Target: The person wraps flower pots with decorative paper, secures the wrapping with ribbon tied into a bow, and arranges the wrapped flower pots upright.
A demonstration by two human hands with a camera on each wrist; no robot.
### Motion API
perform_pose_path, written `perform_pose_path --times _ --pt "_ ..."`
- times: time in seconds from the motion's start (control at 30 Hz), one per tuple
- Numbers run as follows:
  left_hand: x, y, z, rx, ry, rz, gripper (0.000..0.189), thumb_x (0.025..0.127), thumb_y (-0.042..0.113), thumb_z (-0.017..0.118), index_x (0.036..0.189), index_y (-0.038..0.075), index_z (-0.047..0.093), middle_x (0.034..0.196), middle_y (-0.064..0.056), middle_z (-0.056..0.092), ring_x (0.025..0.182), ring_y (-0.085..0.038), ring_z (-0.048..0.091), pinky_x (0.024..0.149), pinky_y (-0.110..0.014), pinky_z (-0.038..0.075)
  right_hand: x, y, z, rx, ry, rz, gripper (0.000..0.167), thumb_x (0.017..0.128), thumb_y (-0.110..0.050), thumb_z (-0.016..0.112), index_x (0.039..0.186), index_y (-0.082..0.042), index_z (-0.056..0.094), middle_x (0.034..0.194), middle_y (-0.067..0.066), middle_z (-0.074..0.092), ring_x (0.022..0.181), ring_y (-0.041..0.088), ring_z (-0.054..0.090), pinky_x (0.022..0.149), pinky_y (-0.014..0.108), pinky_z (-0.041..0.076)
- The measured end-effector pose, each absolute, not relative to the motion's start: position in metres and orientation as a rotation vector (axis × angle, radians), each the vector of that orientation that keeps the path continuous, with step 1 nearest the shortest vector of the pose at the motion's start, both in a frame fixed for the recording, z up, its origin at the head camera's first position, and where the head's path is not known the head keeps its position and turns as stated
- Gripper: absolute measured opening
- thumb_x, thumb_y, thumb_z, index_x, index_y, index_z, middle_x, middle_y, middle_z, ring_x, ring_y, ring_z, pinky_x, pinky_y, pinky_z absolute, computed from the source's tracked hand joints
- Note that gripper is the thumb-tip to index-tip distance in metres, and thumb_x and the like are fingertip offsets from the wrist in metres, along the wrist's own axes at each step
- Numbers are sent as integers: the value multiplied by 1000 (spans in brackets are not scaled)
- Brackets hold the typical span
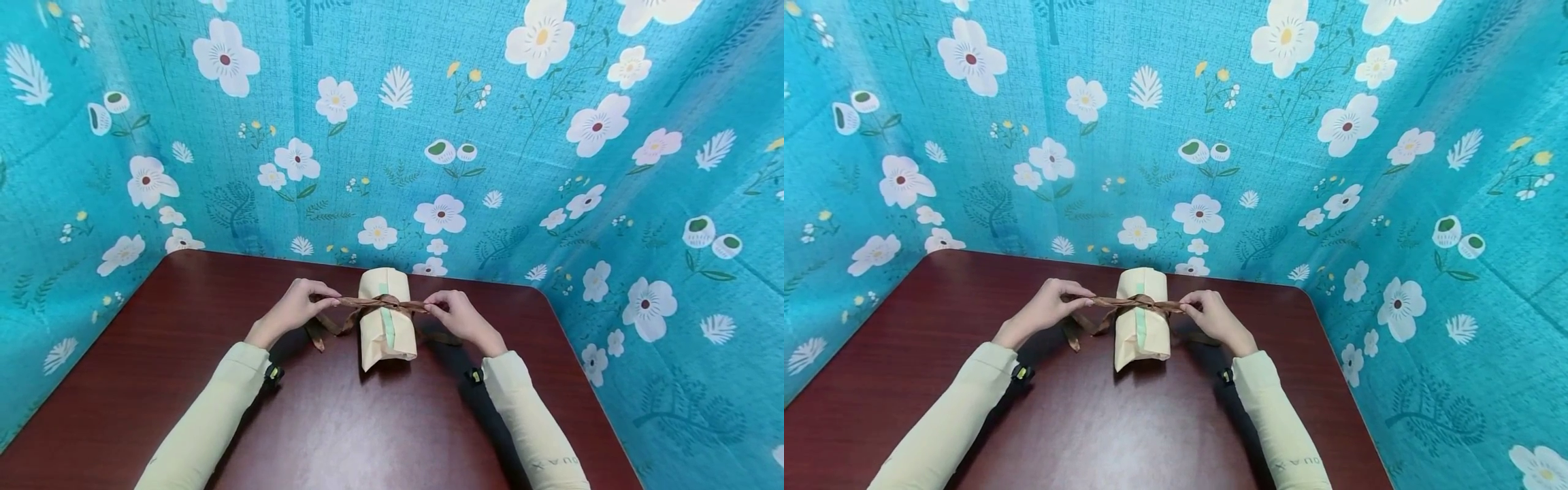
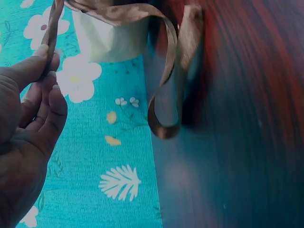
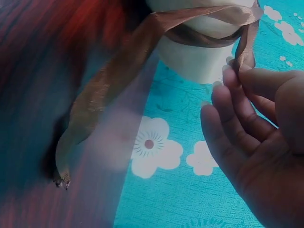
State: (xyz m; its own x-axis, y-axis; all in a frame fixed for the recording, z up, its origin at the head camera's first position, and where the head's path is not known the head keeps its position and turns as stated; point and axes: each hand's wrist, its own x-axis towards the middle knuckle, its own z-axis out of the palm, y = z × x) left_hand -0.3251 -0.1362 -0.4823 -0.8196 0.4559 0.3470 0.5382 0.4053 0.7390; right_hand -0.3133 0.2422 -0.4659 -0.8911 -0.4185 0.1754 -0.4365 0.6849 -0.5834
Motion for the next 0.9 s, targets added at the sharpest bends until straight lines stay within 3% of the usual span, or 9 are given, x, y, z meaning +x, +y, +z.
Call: perform_pose_path --times 0.33,0.53,0.77,0.9 --pt "-324 -149 -486 -879 -2582 -1170 8 91 10 75 96 12 83 89 -1 77 79 -14 68 68 -30 55 -310 252 -472 758 -2881 847 11 98 -10 68 101 -9 79 92 1 73 78 13 61 70 29 54" --pt "-324 -153 -489 -843 -2585 -1142 7 92 12 75 94 11 82 88 0 77 75 -11 65 68 -31 54 -313 261 -474 728 -2852 805 12 98 -9 68 102 -9 79 93 1 73 80 13 62 74 36 57" --pt "-319 -161 -497 -876 -2613 -1167 6 92 8 75 92 7 81 84 -2 76 67 -9 59 61 -26 51 -314 272 -479 748 -2875 818 11 97 -10 69 101 -9 80 90 1 73 78 12 62 74 31 57" --pt "-316 -163 -502 -918 -2626 -1145 6 92 8 74 91 8 81 85 -2 77 69 -9 61 63 -27 52 -312 279 -483 783 -2883 830 12 96 -10 69 101 -8 80 90 1 74 76 13 62 71 30 56"
